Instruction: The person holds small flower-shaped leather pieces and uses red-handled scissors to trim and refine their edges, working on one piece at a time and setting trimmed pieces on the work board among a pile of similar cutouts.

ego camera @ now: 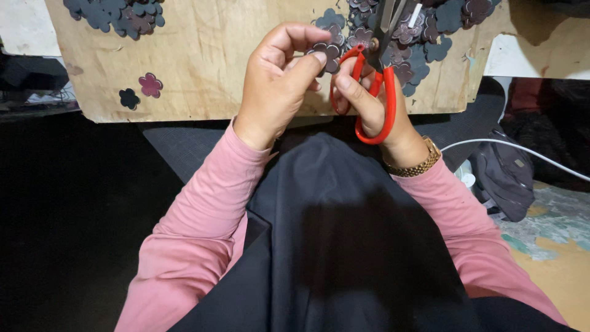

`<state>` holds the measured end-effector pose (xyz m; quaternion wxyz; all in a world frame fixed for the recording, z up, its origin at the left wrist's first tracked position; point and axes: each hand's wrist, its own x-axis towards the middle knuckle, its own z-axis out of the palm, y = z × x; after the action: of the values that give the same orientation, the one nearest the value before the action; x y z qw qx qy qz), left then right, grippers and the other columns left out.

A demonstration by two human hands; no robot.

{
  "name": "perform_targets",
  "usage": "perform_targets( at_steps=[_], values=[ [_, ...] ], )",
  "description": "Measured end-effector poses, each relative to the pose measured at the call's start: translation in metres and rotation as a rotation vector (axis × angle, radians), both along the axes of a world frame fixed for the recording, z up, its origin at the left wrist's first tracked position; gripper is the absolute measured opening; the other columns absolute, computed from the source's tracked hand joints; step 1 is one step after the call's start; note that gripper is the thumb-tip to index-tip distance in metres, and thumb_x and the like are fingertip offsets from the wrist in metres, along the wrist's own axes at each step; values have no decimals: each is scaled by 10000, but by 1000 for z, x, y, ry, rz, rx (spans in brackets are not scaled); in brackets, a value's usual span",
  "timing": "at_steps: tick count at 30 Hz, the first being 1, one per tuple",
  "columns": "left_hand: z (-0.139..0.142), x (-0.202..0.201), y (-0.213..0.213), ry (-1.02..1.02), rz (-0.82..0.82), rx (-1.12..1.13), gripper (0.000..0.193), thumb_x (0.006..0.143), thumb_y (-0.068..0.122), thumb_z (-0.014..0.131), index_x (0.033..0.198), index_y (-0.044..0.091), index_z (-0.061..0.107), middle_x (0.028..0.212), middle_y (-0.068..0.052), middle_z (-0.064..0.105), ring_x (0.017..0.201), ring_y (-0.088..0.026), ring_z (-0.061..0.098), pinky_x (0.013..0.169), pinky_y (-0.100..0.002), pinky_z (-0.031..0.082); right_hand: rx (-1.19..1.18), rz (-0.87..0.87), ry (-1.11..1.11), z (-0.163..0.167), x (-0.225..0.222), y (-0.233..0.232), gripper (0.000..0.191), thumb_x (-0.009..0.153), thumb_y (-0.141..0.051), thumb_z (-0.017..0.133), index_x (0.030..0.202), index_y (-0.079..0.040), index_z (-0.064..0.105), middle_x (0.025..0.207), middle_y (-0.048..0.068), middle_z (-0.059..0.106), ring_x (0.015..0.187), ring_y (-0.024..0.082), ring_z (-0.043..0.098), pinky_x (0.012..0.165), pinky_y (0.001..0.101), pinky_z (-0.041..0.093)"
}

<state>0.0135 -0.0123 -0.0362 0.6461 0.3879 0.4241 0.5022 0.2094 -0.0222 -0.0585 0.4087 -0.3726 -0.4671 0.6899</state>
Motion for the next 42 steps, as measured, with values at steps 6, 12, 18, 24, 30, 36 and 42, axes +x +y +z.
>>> perform_targets(
  at_steps=[6,12,18,24,30,36,42],
  values=[
    [2,0,1,-152,15,46,326,965,-76,665,1275,7,602,1171,-21,678,1029,-86,664,951,-244,566,-11,1,-29,-1,-2,0,214,1072,-265,650,1059,-62,584,879,10,604,756,100,582,692,250,465],
    [0,-1,2,-170,29,49,187,1005,-73,705,1174,-50,630,1103,-70,713,1016,-113,667,955,-271,560,-2,42,-23,-2,-6,-2,197,1089,-245,645,1032,-70,576,863,5,587,757,100,553,697,259,444],
    [3,-2,0,-144,43,25,184,1016,-37,674,1198,-37,644,1095,-65,707,986,-97,666,925,-262,580,-6,62,-30,-2,-7,-4,179,1066,-227,658,1034,-72,574,877,-1,575,759,100,559,689,254,454],
    [2,-1,-3,-162,35,63,218,1018,-40,709,1200,-27,591,1082,-68,694,978,-99,654,900,-255,571,-30,81,-63,-3,-8,-5,190,1045,-234,669,1049,-67,576,862,0,584,740,96,560,670,247,456],
    [-1,0,-5,-120,62,63,169,1013,-24,713,1151,-6,617,1061,-43,698,920,-78,646,837,-237,552,-16,99,-75,1,-7,-6,226,1035,-257,680,1062,-63,567,860,1,572,753,95,552,683,244,451],
    [-1,-1,-4,-46,62,82,100,1028,12,692,1126,1,672,1031,-15,714,936,-60,641,882,-235,539,-20,123,-64,2,-7,-4,228,1040,-262,678,1028,-63,569,847,3,563,757,97,550,694,245,451],
    [-4,-4,-5,-47,24,63,81,1071,43,669,1126,-12,690,970,-28,697,885,-67,623,862,-245,527,-20,107,-99,2,-8,-5,227,1038,-259,674,1029,-60,564,859,3,561,745,93,541,679,244,444]
  ],
)
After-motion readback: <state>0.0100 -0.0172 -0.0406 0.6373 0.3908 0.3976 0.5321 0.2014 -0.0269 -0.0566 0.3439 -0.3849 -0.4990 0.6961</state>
